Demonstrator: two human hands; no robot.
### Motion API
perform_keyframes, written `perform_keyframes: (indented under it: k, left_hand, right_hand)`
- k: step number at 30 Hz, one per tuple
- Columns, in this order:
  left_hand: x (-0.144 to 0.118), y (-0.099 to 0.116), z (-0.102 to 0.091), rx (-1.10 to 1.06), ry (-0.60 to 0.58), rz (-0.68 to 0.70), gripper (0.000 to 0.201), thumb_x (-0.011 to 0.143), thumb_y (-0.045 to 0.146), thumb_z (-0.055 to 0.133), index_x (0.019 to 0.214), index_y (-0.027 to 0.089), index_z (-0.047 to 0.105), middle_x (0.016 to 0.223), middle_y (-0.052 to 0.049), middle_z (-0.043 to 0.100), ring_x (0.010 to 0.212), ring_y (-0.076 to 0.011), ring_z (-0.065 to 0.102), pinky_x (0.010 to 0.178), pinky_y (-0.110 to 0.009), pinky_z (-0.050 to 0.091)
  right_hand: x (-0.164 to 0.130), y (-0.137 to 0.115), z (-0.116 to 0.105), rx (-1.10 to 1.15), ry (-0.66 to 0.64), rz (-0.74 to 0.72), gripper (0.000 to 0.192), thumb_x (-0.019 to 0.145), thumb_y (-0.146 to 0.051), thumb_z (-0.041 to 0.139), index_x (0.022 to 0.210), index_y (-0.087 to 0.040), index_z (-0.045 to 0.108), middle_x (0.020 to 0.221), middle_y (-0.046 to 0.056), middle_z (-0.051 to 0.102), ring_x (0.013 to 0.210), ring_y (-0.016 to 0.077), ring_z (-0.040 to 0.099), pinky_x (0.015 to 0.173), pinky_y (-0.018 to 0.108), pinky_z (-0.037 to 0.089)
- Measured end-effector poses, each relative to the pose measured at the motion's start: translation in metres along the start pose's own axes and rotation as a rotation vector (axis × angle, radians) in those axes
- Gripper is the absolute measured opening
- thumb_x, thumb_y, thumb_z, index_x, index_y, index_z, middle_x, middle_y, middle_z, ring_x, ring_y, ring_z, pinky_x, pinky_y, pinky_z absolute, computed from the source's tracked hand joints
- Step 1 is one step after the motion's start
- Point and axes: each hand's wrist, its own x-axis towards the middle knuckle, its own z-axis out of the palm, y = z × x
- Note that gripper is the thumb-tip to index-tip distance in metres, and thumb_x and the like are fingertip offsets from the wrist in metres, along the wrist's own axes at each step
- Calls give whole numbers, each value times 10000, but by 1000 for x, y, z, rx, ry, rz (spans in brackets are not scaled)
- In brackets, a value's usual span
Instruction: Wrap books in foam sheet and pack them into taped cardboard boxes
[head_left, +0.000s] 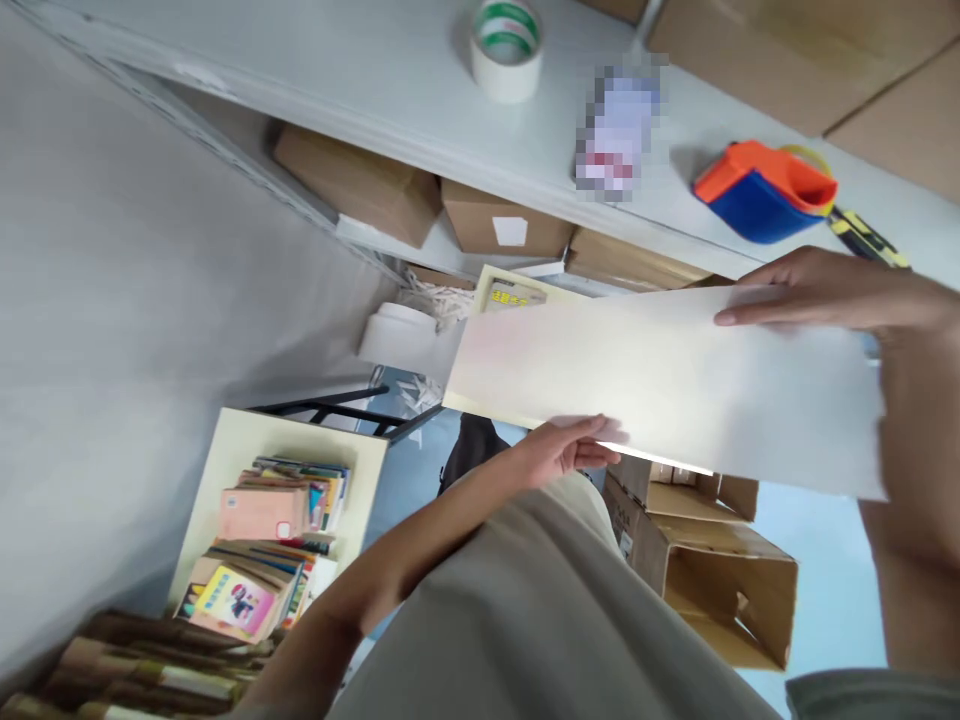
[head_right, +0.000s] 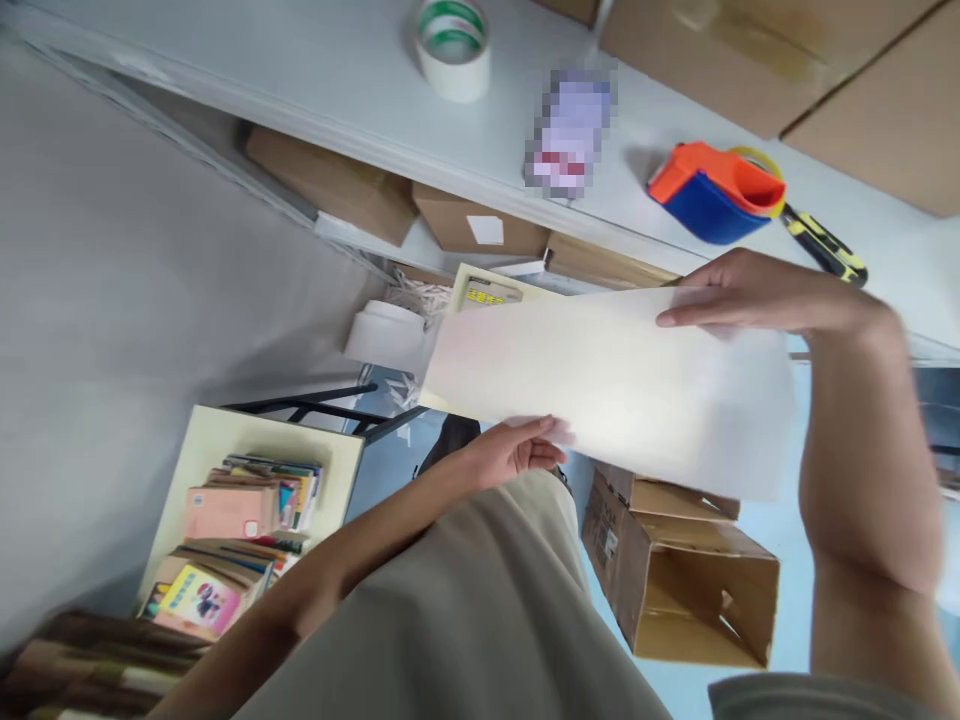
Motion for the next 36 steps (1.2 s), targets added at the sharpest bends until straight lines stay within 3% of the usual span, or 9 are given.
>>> perform_keyframes:
  k: [3, 10, 14, 16, 18, 20, 23, 29, 36]
  left_hand:
    - [58, -22, 5, 14, 165, -27, 210, 1040, 299, 881, 1181, 144, 863, 1113, -159, 890, 863, -191, 853, 848, -280, 676]
    - [142, -59, 2, 325, 326, -208, 325, 1040, 458, 856, 982, 138, 867, 1082, -201, 886, 771, -236, 845, 720, -308, 662]
    - [138, -34, -30, 894, 535, -107, 296, 942, 404, 934, 825, 147, 845, 930, -212, 858, 975, -369, 873, 888, -391, 681]
    - [129, -4, -57, 1204, 773, 257, 170, 941, 325, 914, 1018, 176, 886, 1242, -206, 860, 1383, -409, 764, 1203, -425, 586]
    - [122, 26, -87, 1520, 930, 431, 481, 969, 289, 849, 1432, 164, 805, 1689, -221, 643, 1710, -453, 445, 1425, -544, 334]
    - [117, 45, -118, 1754, 990, 331, 783, 974, 320, 816, 1699, 124, 593, 1889, -244, 355, 1802, -502, 185, 1450, -656, 208]
    - [117, 49, -154, 1948, 954, 145, 918, 1027, 382, 716, 1825, 87, 372, 1940, -265, 170, 1809, -512, 136, 1430, -681, 253]
    - [125, 38, -185, 1968, 994, 359, 718, 1023, 290, 665, 1714, 139, 544, 1852, -224, 431, 1740, -432, 374, 1428, -593, 327]
    - [130, 54, -181, 1860, 1106, 426, 170, 1047, 288, 667, 1090, 272, 831, 1320, -171, 756, 1328, -419, 688, 1176, -544, 567]
  right_hand:
    - [-1, 72, 32, 82, -199, 117, 398, 921, -570, 934, 885, -181, 856, 800, 53, 804, 653, 98, 650, 618, 287, 444]
    - [-8, 212, 158, 709, 136, 361, 121, 880, -126, 932, 883, -166, 818, 877, 69, 844, 751, 156, 752, 799, 294, 595]
    - [-11, 257, 241, 932, 295, 503, 145, 854, -93, 886, 851, -180, 769, 812, 46, 834, 650, 139, 736, 739, 281, 632]
    - [-13, 266, 277, 928, 351, 503, 101, 863, -139, 869, 853, -177, 776, 847, 61, 845, 678, 141, 752, 733, 270, 640]
    - [-14, 268, 308, 921, 435, 488, 102, 878, -241, 867, 881, -183, 782, 915, 80, 862, 741, 160, 781, 755, 284, 666]
    - [-13, 266, 336, 942, 533, 496, 209, 912, -386, 845, 911, -191, 769, 954, 95, 864, 799, 191, 806, 794, 325, 695]
    - [-14, 258, 372, 932, 595, 567, 404, 958, -599, 757, 926, -197, 734, 955, 127, 853, 867, 255, 830, 848, 405, 708]
    - [-27, 233, 412, 690, 532, 655, 517, 1021, -708, 581, 929, -215, 708, 1007, 209, 857, 990, 337, 833, 910, 435, 647]
    - [-27, 219, 392, 559, 615, 553, 590, 1139, -667, 396, 1131, -191, 743, 906, 129, 841, 694, 228, 752, 689, 305, 505]
